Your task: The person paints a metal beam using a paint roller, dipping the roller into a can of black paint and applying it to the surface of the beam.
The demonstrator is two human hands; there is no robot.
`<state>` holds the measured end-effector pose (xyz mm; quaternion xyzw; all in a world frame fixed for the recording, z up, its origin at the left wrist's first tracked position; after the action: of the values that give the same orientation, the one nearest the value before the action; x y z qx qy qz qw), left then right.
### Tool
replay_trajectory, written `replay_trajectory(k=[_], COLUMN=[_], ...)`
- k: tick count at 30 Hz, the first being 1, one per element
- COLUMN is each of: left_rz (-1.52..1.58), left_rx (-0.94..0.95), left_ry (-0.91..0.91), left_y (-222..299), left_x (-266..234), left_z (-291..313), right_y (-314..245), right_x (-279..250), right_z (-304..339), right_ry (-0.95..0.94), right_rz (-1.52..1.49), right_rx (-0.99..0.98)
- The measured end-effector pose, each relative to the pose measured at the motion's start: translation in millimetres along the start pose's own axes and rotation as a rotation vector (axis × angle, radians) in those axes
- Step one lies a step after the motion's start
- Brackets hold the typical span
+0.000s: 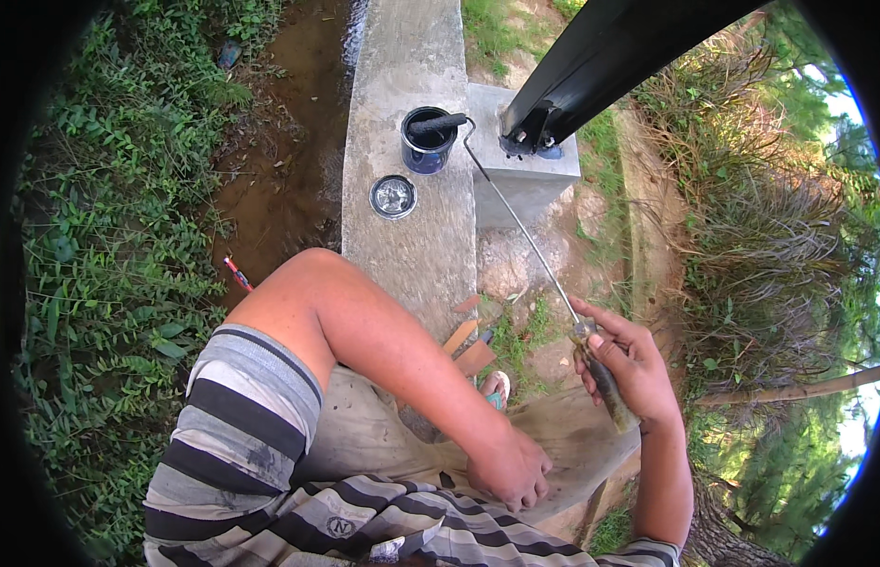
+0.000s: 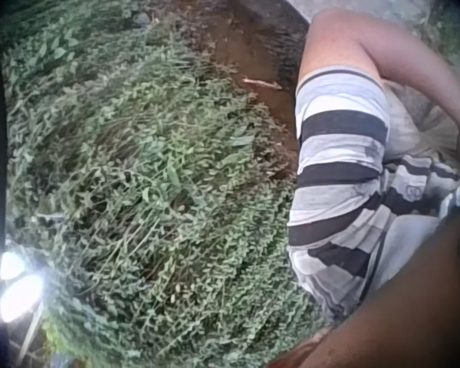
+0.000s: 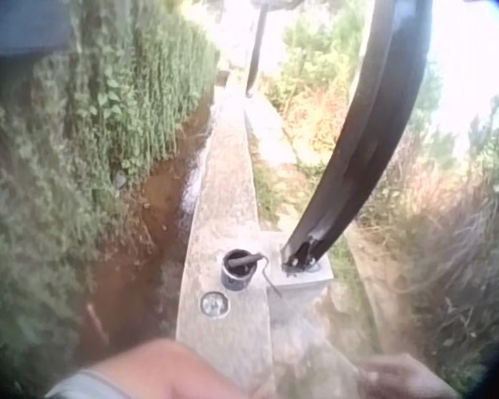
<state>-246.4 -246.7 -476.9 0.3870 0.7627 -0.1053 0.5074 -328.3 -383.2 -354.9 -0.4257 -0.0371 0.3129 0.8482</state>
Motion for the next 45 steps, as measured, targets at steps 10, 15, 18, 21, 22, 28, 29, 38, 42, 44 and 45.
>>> replay_trajectory(k=[10,15,18,21,22,28,29,38,42,44,45], left_rz=[0.195,0.289,0.373,0.538,0.583,0.644,0.632,0.513,0.469,0.472,0.473], left_rx=[0.026,0.026,-0.034,-0.166,-0.212,-0.275,-0.247,-0.143,-0.150,-0.155,-0.164], left_ry=[0.308,0.348,0.369,0.495,0.535,0.436,0.432,0.360,0.481,0.478,0.479], left_y=[3.7,9.6,13.5,9.0,7.6,8.1,9.4,25.2,30.8,31.3,32.3], left_x=[8.3,-1.5,22.4,91.6,108.7,120.9,117.0,30.2,5.8,8.7,10.6], left_z=[10.7,15.3,26.2,46.9,50.9,58.0,56.4,33.4,28.9,27.4,27.3], right_y=[30.4,108.5,139.2,140.0,147.6,181.8,188.1,284.3,280.5,285.1,288.6], right_x=[-77.2,-100.6,-82.3,-58.2,-60.6,-55.9,-53.0,-53.5,-53.9,-67.4,-70.8], right_z=[-32.5,-58.4,-72.3,-73.5,-73.2,-80.8,-79.6,-71.6,-77.5,-90.1,-100.0], right_ry=[-0.122,-0.021,0.007,0.046,0.058,0.052,0.050,0.347,0.418,0.421,0.423], right_rz=[0.274,0.262,0.198,0.196,0.225,0.040,-0.023,-0.239,-0.299,-0.236,-0.204], right_rx=[0.004,-0.042,-0.038,-0.125,-0.176,-0.129,-0.143,-0.301,-0.263,-0.267,-0.295])
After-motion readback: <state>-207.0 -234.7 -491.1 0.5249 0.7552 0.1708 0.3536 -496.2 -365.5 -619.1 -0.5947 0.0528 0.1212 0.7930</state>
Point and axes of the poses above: each hand's wrist, its own z-axis away from the middle knuckle, its own x-axis out of the palm, y = z × x, the point moved 2 cm from there along -z, towards the middle knuckle, and after that the axes turned 1 degree about x, right-handed, at the moved point
